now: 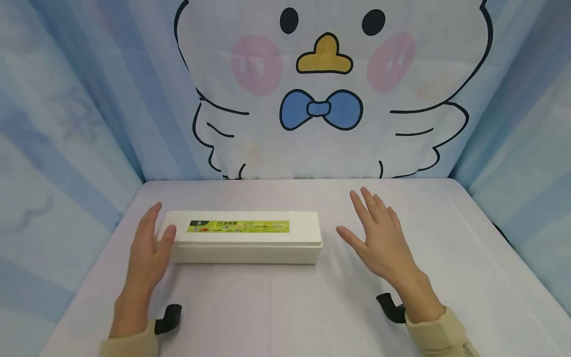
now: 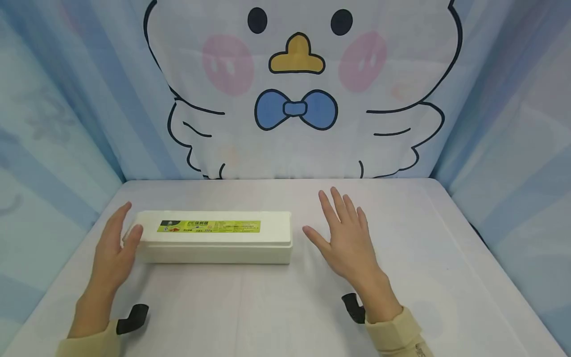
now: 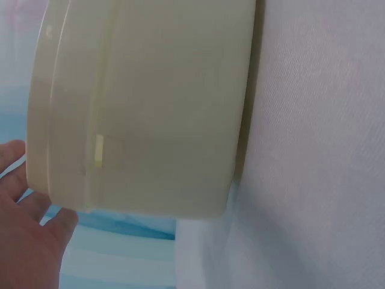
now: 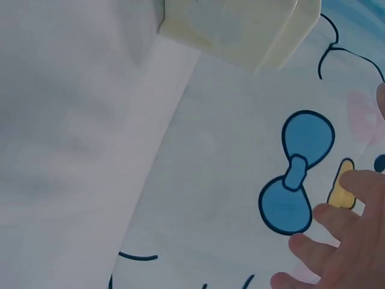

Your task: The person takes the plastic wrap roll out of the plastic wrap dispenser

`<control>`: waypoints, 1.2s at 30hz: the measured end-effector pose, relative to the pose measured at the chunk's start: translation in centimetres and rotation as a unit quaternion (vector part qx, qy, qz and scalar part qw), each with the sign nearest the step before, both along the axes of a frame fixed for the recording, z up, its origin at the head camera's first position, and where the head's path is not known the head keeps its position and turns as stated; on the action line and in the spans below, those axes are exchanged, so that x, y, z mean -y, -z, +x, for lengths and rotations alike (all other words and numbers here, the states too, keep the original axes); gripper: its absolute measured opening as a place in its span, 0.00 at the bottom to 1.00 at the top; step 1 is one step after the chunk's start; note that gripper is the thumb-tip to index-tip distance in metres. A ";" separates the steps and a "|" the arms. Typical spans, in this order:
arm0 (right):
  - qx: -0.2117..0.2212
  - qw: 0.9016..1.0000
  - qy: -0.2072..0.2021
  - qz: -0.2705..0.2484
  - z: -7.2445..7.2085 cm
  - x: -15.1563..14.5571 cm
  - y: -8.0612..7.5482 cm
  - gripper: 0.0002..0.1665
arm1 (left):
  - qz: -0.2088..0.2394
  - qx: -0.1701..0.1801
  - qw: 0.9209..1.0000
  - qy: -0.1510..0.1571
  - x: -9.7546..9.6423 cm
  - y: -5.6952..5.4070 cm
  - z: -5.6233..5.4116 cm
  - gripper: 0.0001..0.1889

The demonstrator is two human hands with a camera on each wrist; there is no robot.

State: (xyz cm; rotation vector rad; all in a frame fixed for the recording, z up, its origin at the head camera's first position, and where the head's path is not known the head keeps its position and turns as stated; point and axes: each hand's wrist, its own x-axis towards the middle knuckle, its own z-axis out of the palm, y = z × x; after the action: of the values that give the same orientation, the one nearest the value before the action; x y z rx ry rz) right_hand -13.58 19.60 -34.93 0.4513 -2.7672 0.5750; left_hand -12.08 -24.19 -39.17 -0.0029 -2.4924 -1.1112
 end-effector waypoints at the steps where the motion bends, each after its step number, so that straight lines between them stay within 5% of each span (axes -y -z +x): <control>1: 0.003 1.000 -0.002 -0.001 -0.1 0.2 0.0 0.48 | 0.005 0.002 1.000 0.001 0.2 0.1 0.0 0.33; 24: 0.023 0.998 -0.053 -0.012 -1.9 4.7 0.5 0.48 | 0.110 0.090 0.988 0.068 2.5 2.5 -0.1 0.45; 36: 0.022 0.995 -0.095 -0.006 -2.6 6.5 0.2 0.50 | 0.147 0.102 0.979 0.093 3.0 3.0 -0.6 0.48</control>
State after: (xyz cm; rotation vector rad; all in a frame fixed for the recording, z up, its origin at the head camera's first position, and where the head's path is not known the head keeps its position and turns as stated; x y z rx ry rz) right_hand -16.18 13.11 -35.10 0.7136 -2.7799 0.6507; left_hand -12.67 -27.20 -42.20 -0.0417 -2.5173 -1.6247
